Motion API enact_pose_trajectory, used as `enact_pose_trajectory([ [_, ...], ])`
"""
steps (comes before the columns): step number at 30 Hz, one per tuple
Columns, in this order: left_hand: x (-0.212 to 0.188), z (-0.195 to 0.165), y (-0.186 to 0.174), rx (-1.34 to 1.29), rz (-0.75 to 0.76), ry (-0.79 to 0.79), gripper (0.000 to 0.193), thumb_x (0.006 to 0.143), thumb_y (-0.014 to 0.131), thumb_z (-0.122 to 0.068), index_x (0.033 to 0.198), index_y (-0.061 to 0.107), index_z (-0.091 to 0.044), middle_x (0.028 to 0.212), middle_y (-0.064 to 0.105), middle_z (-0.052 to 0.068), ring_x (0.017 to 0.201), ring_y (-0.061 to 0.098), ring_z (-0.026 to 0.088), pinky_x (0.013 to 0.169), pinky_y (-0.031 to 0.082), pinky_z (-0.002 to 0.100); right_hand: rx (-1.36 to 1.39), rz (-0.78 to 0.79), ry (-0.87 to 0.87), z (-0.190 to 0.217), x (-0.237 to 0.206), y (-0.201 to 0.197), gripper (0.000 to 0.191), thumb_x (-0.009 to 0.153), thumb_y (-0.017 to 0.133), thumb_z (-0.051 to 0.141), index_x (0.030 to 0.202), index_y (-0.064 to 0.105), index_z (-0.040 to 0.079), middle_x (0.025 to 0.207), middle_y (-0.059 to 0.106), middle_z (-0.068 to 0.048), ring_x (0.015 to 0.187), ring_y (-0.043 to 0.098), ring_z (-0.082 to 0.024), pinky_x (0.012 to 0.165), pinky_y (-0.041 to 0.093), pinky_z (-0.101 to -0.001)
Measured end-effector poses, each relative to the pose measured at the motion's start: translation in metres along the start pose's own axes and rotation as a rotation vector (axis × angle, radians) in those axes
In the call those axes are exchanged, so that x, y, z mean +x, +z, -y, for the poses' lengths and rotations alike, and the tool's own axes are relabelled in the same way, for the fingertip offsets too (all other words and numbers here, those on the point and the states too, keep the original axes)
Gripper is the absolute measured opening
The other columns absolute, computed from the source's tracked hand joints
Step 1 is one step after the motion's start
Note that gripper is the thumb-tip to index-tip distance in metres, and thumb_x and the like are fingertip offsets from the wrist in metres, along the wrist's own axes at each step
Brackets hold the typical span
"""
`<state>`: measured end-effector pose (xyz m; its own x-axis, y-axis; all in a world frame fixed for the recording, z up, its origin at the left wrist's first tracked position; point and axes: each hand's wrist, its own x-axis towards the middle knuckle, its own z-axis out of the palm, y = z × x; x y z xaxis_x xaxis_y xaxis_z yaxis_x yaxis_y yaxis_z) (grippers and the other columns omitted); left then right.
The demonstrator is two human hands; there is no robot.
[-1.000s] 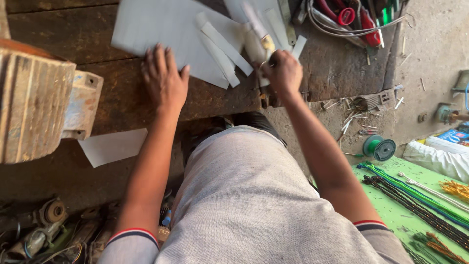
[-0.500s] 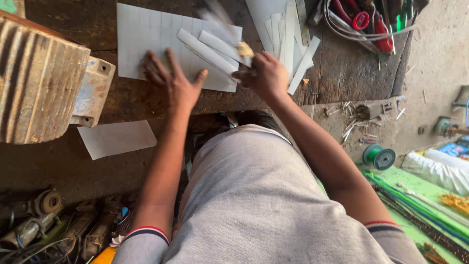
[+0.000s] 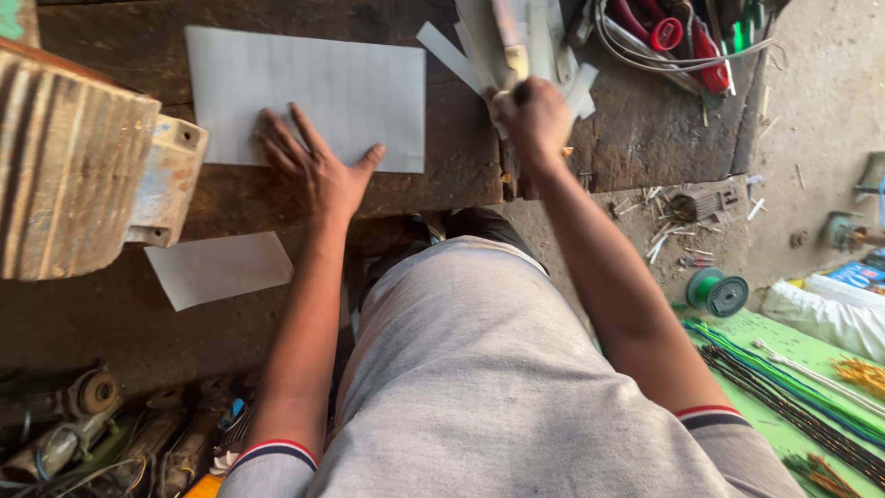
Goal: The person places a ruler on a large white sheet on a workbench and draws straight lines with a pen, then uses scissors to cut the sheet into strips along the marked lines, holding the sheet up while cutting.
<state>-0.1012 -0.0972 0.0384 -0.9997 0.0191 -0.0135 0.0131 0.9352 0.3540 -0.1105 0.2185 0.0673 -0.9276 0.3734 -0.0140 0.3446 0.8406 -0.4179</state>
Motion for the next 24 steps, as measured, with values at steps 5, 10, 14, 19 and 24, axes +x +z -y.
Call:
enact_pose_trajectory([
  [5, 0.016, 0.013, -0.007, -0.045, 0.087, -0.125, 0.137, 0.071, 0.075, -0.088, 0.160, 0.023, 0.003, 0.165, 0.015, 0.033, 0.150, 0.016, 0.055, 0.120, 0.021, 0.067, 0.163, 0.091, 0.139, 0.002, -0.013, -0.026, 0.049, 0.094, 0.079, 0.047, 0.074, 0.072, 0.003, 0.072, 0.074, -0.011, 0.064, 0.068, -0.020, 0.070, 0.052, -0.0358],
  [10, 0.027, 0.002, 0.004, 0.033, 0.030, -0.071, 0.118, 0.078, 0.077, -0.080, 0.155, 0.037, 0.000, 0.162, 0.029, 0.023, 0.145, 0.028, 0.047, 0.117, 0.025, 0.067, 0.638, 0.229, 0.227, 0.033, -0.029, -0.003, 0.035, 0.090, 0.079, 0.042, 0.096, 0.079, 0.007, 0.079, 0.078, -0.001, 0.066, 0.067, -0.005, 0.060, 0.052, -0.0257],
  [14, 0.020, 0.005, 0.001, 0.043, -0.024, -0.005, 0.105, 0.084, 0.078, -0.072, 0.154, 0.042, -0.002, 0.161, 0.035, 0.023, 0.142, 0.033, 0.045, 0.115, 0.029, 0.065, 0.549, 0.281, 0.241, 0.051, -0.047, 0.012, 0.038, 0.089, 0.079, 0.043, 0.103, 0.080, 0.007, 0.073, 0.075, -0.002, 0.064, 0.064, -0.006, 0.060, 0.051, -0.0251],
  [19, 0.011, 0.005, -0.005, 0.036, -0.042, -0.004, 0.106, 0.078, 0.083, -0.070, 0.150, 0.045, -0.002, 0.157, 0.039, 0.019, 0.140, 0.036, 0.042, 0.112, 0.032, 0.063, 0.547, 0.330, 0.240, 0.062, -0.055, 0.013, 0.041, 0.087, 0.081, 0.044, 0.106, 0.080, 0.008, 0.075, 0.075, -0.001, 0.066, 0.064, -0.005, 0.063, 0.052, -0.0245],
  [24, 0.020, 0.001, -0.012, 0.006, -0.112, -0.060, 0.088, 0.076, 0.085, -0.059, 0.138, 0.057, -0.005, 0.142, 0.055, 0.012, 0.125, 0.047, 0.036, 0.101, 0.043, 0.054, 0.550, 0.344, 0.233, 0.068, -0.060, 0.012, 0.043, 0.086, 0.081, 0.045, 0.107, 0.080, 0.007, 0.077, 0.075, -0.001, 0.068, 0.064, -0.005, 0.064, 0.051, -0.0245],
])
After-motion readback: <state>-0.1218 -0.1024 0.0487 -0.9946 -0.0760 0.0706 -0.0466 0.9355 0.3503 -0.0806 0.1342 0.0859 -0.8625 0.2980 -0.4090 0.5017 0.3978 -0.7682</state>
